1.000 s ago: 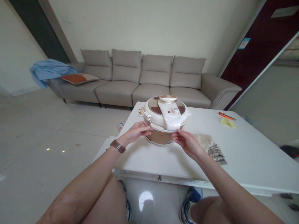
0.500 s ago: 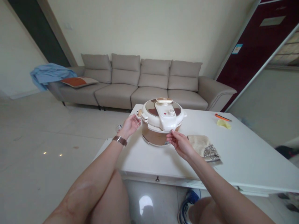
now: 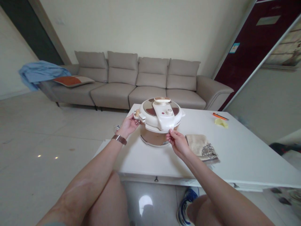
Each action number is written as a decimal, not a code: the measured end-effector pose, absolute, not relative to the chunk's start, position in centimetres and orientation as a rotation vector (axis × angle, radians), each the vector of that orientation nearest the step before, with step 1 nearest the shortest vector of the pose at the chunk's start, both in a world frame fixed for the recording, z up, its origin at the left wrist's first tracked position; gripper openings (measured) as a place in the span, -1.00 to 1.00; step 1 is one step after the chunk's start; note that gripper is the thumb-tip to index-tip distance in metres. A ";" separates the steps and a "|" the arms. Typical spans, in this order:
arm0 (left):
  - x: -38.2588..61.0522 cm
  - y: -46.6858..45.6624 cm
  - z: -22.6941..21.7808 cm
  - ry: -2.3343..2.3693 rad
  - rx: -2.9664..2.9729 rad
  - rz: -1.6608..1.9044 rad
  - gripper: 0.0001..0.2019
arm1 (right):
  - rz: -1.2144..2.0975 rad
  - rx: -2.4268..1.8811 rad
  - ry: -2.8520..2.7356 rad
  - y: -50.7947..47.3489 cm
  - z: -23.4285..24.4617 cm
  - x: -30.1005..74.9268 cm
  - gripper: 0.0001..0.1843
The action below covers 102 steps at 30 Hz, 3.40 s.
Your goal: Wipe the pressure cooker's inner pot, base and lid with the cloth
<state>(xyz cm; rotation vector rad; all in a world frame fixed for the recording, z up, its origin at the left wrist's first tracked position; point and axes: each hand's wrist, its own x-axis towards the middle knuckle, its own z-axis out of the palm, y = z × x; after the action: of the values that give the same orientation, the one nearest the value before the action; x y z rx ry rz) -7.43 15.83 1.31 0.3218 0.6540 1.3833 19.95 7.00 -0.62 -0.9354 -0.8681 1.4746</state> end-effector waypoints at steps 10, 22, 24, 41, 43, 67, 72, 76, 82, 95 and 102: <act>-5.7 12.9 2.1 0.695 0.316 1.449 -0.84 | 1.361 -0.904 -0.826 11.5 -1.1 22.7 -0.52; -1.9 6.8 2.3 0.831 0.423 1.391 -0.89 | 1.412 -0.895 -0.742 18.8 0.6 24.1 -0.40; -2.5 6.8 2.4 0.864 0.488 1.342 -0.85 | 1.396 -0.919 -0.752 19.1 0.1 24.2 -0.40; -3.6 9.1 1.7 0.875 0.333 1.368 -0.71 | 1.556 -0.965 -0.996 13.2 -0.6 22.4 -0.46; -3.7 9.3 1.7 0.885 0.345 1.381 -0.68 | 1.536 -0.960 -0.971 13.1 -0.5 21.9 -0.48; 2.6 5.8 1.5 0.635 0.277 1.103 -0.79 | 1.237 -1.025 -0.617 15.1 0.4 25.4 -0.65; 2.4 5.5 1.5 0.639 0.285 1.099 -0.81 | 1.245 -1.026 -0.659 14.7 -0.1 25.7 -0.65; 2.0 5.3 1.9 0.666 0.326 1.073 -0.74 | 1.259 -1.032 -0.826 14.5 -0.7 26.8 -0.61; 1.2 5.7 1.9 0.685 0.440 1.061 -0.72 | 0.819 -1.681 -1.206 15.7 -2.6 35.8 -0.49; 1.3 5.7 1.3 0.659 0.556 1.088 -0.74 | 1.056 -2.143 -0.777 10.2 -7.3 47.7 -0.83; 1.9 5.5 1.1 0.656 0.554 1.098 -0.73 | 1.525 -1.846 -0.625 10.0 -5.7 45.3 -0.79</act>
<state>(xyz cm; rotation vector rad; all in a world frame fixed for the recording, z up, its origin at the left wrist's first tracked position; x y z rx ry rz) 1.94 5.45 1.11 0.5543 0.6565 1.0984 45.26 10.00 -5.66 -1.8459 -0.6253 1.5251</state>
